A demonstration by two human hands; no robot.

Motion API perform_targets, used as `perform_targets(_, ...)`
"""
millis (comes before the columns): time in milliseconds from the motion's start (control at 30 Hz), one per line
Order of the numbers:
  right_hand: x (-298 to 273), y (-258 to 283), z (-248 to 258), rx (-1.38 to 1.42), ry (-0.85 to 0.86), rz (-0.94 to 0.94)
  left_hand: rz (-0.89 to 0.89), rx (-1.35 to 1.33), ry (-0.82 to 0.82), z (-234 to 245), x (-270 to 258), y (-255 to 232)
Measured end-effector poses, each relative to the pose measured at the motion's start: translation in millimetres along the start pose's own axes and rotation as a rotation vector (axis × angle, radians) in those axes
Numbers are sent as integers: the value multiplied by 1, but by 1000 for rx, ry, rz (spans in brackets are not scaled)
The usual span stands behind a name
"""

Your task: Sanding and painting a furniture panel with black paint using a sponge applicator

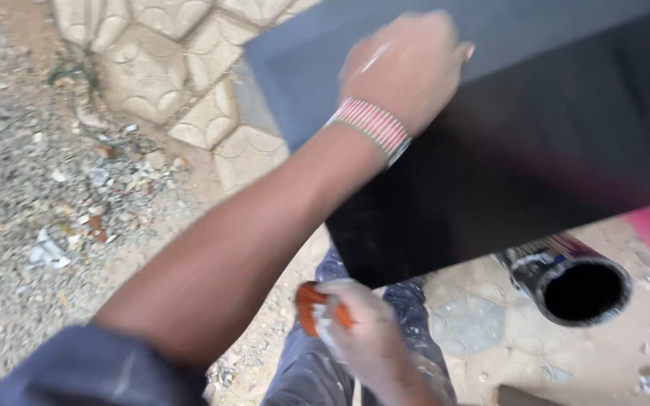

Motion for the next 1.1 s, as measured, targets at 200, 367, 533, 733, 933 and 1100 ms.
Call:
perform_targets(200, -156, -258, 139, 265, -416, -680, -29, -363, 387, -94, -228, -57)
perform_targets(367, -192, -319, 253, 111, -673, -1051, 184, -560, 695, -303, -340, -33)
perform_targets(533, -188, -475, 289, 71, -772, -1093, 419, -408, 972, -411, -342, -30)
perform_targets(733, -135, -664, 255, 119, -848, -985, 419, -244, 961, -442, -275, -58)
perform_targets(933, -81, -832, 239, 129, -855, -1170, 500, -275, 889, -477, -277, -46)
perform_targets(1100, -65, -758, 258, 238, -757, -1151, 433, -301, 936, -499, -278, -55)
Point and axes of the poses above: each hand's wrist, its own x-axis towards the middle knuckle, its own z-axis out of the back of the hand, y = z × x, the point moved 7 cm from there along x, towards the middle knuckle, and after that the axes turned 8 degrees about -x, right-handed, at the moved point
